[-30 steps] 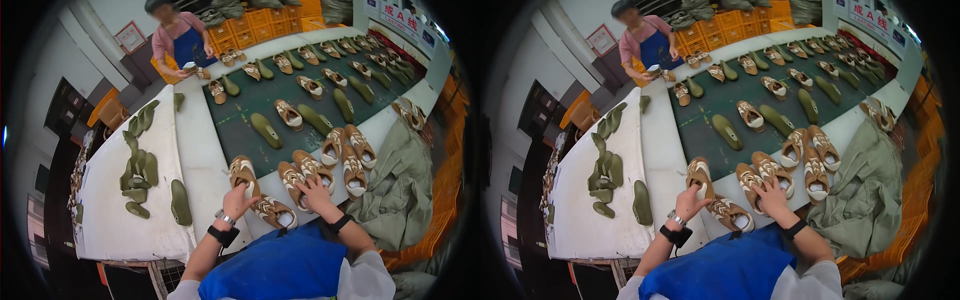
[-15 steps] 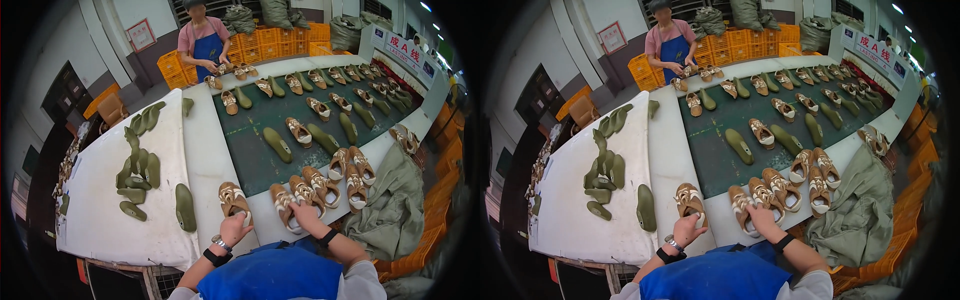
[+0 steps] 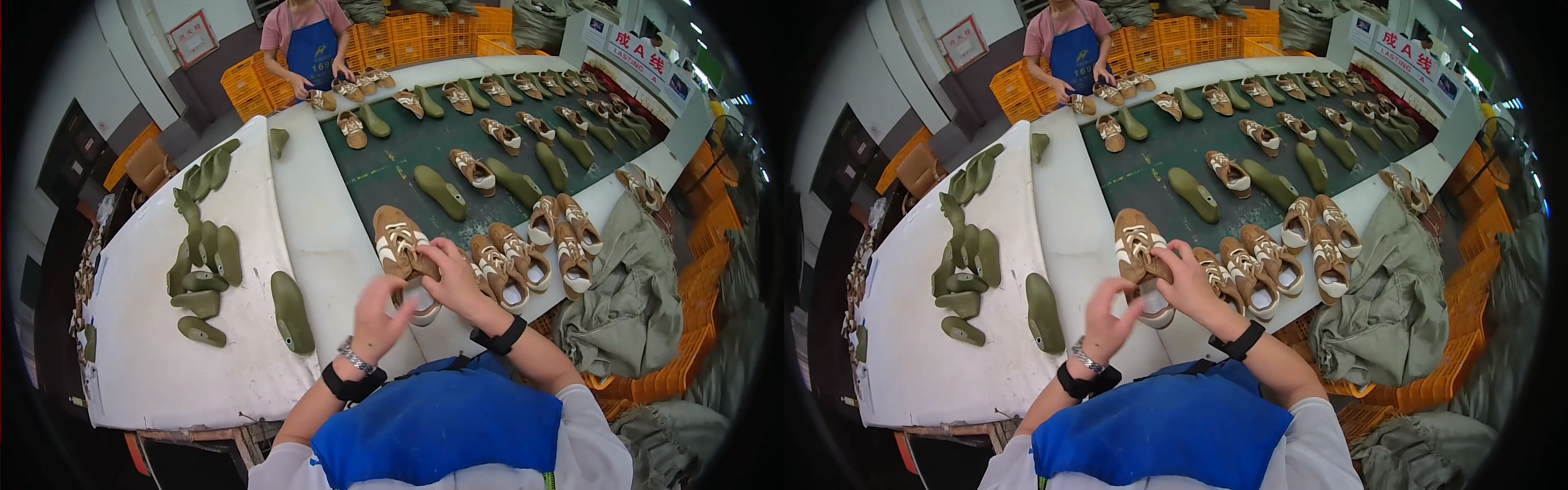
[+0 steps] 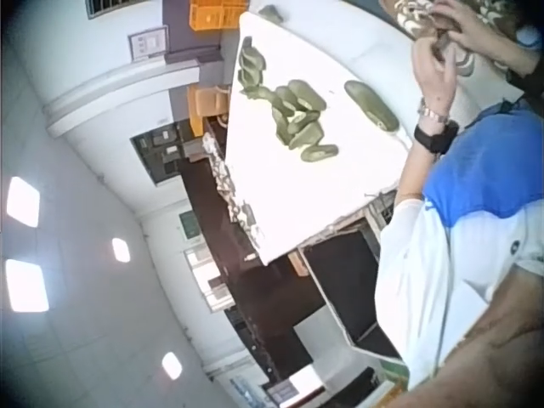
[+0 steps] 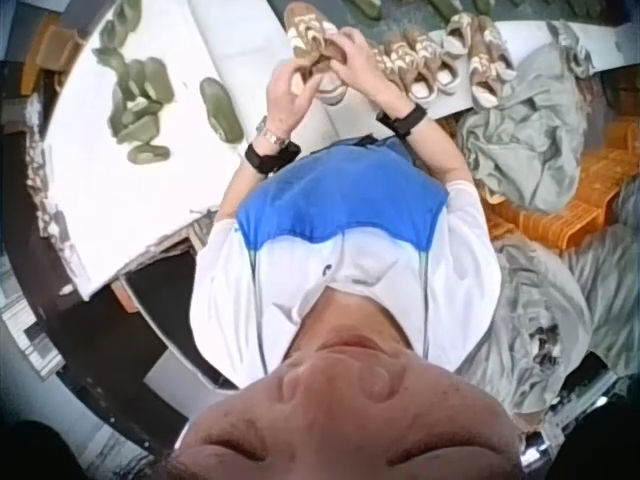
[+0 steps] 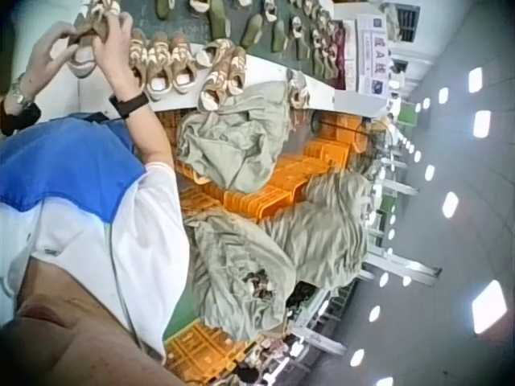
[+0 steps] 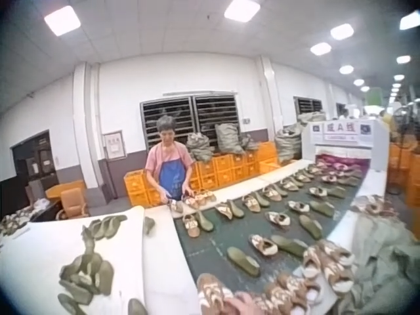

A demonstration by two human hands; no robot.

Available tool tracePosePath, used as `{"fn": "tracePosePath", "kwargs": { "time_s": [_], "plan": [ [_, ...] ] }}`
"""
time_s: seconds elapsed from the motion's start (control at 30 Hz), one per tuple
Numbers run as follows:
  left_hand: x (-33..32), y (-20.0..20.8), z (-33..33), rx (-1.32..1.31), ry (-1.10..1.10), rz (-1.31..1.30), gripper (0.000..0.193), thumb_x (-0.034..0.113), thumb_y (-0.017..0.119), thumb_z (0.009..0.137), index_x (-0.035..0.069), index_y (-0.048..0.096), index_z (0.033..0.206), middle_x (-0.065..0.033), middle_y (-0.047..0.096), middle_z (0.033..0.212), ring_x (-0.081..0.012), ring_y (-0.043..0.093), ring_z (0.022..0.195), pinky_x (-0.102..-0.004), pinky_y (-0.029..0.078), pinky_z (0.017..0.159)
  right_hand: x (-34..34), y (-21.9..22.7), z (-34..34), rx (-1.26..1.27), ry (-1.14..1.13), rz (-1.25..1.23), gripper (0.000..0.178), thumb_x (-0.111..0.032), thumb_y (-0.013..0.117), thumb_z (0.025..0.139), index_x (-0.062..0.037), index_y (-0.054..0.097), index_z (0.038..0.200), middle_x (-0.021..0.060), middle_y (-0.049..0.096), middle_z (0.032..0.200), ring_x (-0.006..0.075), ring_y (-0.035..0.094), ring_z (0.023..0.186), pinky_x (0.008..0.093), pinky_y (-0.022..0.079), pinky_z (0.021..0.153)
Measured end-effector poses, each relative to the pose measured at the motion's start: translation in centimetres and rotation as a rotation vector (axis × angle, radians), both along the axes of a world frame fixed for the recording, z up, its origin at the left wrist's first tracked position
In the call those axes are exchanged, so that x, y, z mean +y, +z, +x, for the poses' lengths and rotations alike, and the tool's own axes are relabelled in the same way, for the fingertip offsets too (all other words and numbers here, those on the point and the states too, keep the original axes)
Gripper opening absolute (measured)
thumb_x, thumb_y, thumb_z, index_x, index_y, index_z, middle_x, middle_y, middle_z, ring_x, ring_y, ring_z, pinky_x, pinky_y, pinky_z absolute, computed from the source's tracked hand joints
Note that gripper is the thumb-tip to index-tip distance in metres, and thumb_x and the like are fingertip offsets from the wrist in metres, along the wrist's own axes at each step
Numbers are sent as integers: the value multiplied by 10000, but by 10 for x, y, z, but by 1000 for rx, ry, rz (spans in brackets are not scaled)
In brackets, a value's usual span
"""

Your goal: The recorder is assembling shoes by inserting plastic shoe lasts into shoe uppers and placing them on a production line.

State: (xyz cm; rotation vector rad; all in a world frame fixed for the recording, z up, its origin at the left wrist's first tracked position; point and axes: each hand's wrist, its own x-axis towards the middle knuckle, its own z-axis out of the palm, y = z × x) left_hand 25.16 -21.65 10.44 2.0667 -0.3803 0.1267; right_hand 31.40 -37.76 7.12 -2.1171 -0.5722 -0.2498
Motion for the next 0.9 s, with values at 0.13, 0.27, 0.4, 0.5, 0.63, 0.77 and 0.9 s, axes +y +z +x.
{"fn": "tracePosePath", "kwargs": {
  "time_s": [0.13, 0.27, 0.4, 0.5, 0.63, 0.77, 0.9],
  "plan": [
    [16, 5, 17, -410, 247, 189, 430, 73, 708, 659, 29, 500, 1032, -127, 520, 950, -265, 544, 831, -329, 476, 715, 7, 29, -17, -20, -2, 17, 462, -68, 602, 681, -64, 523, 1136, 173, 415, 1151, 334, 549, 919, 372, 475, 768],
    [24, 2, 16, -398, 251, 170, 350, 61, 682, 715, 11, 546, 1033, -146, 578, 930, -245, 589, 785, -305, 495, 656, 6, 43, -26, -40, 29, 83, 459, -60, 584, 709, -60, 512, 1162, 193, 442, 1125, 330, 583, 814, 366, 487, 733],
    [31, 8, 8, -254, 227, -21, 176, 46, 612, 804, -27, 630, 964, -137, 651, 820, -204, 625, 673, -271, 495, 612, 2, 44, -28, 142, 103, 415, 414, -6, 525, 762, -59, 505, 1172, 217, 486, 1082, 361, 582, 829, 371, 488, 738],
    [24, 14, 2, -179, 288, -90, 157, 52, 601, 819, -27, 638, 949, -126, 657, 806, -184, 628, 684, -258, 486, 616, 3, 48, -28, -105, 198, 64, 402, 29, 493, 783, -73, 506, 1172, 215, 493, 1090, 378, 577, 854, 384, 497, 720],
    [19, 18, 0, -393, 284, 74, 138, 42, 608, 787, -2, 609, 918, -139, 634, 811, -257, 629, 705, -307, 502, 605, 7, 60, -30, -74, 131, -84, 371, 21, 495, 765, -126, 547, 1101, 190, 481, 1065, 381, 581, 803, 421, 498, 693],
    [8, 15, 2, -487, 343, 385, 141, 94, 643, 746, 31, 556, 838, -107, 602, 758, -265, 593, 654, -348, 474, 533, 8, 56, -24, 9, 210, -77, 317, 22, 500, 745, -136, 571, 1010, 169, 459, 1032, 368, 586, 759, 428, 492, 671],
    [23, 9, 17, -257, 553, 205, 141, 94, 632, 738, 46, 531, 823, -96, 558, 647, -262, 563, 560, -331, 454, 494, 1, 48, -30, -47, 223, -182, 241, 64, 520, 691, -107, 562, 857, 128, 420, 960, 315, 543, 795, 378, 464, 655]
  ]
}}
